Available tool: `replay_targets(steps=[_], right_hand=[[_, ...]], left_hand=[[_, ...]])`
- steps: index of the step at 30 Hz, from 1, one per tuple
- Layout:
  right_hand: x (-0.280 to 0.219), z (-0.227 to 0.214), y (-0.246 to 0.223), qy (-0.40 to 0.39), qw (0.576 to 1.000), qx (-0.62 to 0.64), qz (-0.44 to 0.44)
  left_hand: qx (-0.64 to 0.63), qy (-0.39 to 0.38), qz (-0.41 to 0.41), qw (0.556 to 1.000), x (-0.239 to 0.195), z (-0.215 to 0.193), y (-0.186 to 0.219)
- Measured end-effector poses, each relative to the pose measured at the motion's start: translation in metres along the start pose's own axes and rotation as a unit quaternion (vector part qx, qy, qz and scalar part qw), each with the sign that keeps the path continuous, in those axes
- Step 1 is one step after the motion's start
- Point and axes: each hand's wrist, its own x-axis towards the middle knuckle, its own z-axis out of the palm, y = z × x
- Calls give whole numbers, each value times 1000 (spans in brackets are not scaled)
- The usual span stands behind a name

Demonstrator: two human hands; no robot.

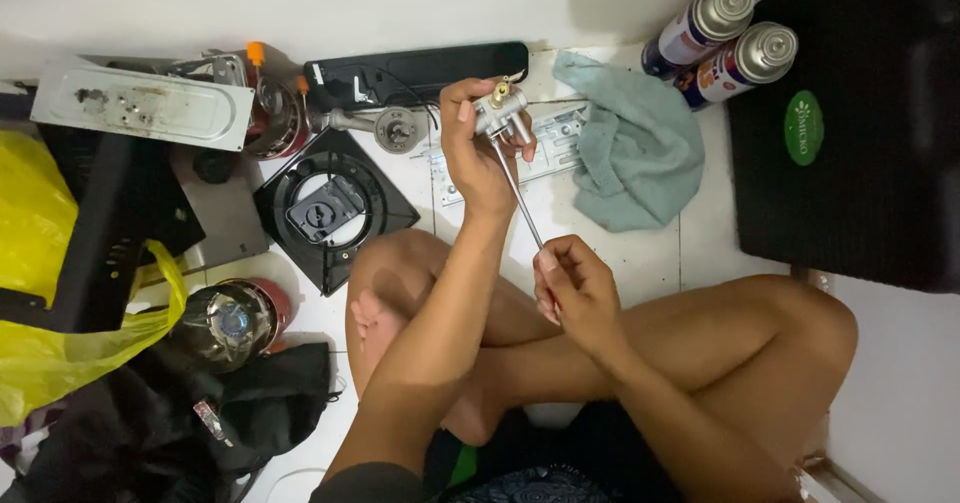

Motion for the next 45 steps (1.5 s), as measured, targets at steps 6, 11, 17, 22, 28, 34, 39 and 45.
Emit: replay_targets(steps=[6, 11, 17, 22, 28, 34, 39, 45], right_hand=[[3, 1, -6, 19, 999, -39, -4], [4, -3, 0, 8, 999, 46, -11], [0, -1, -23, 27, 999, -30, 30], [-1, 0, -28, 49, 997, -39, 35], [-4, 5, -29, 54, 998, -10, 28], [-5, 3, -31, 26, 1000, -5, 12], [-4, 5, -28, 54, 994, -93, -11], [-5, 9, -41, 79, 987, -136, -20]], left_hand=[[1, -11, 10, 1000, 0, -4, -5], [-16, -46, 4, 999, 0, -1, -3], [-123, -121, -36, 984, -4, -15, 0], [-113, -139, -7, 984, -4, -12, 7], [-134, -144, -7, 980, -5, -13, 7], [-143, -137, -17, 980, -6, -11, 7], [-154, -125, -27, 980, -6, -13, 5], [-151, -110, -37, 982, -7, -16, 3]])
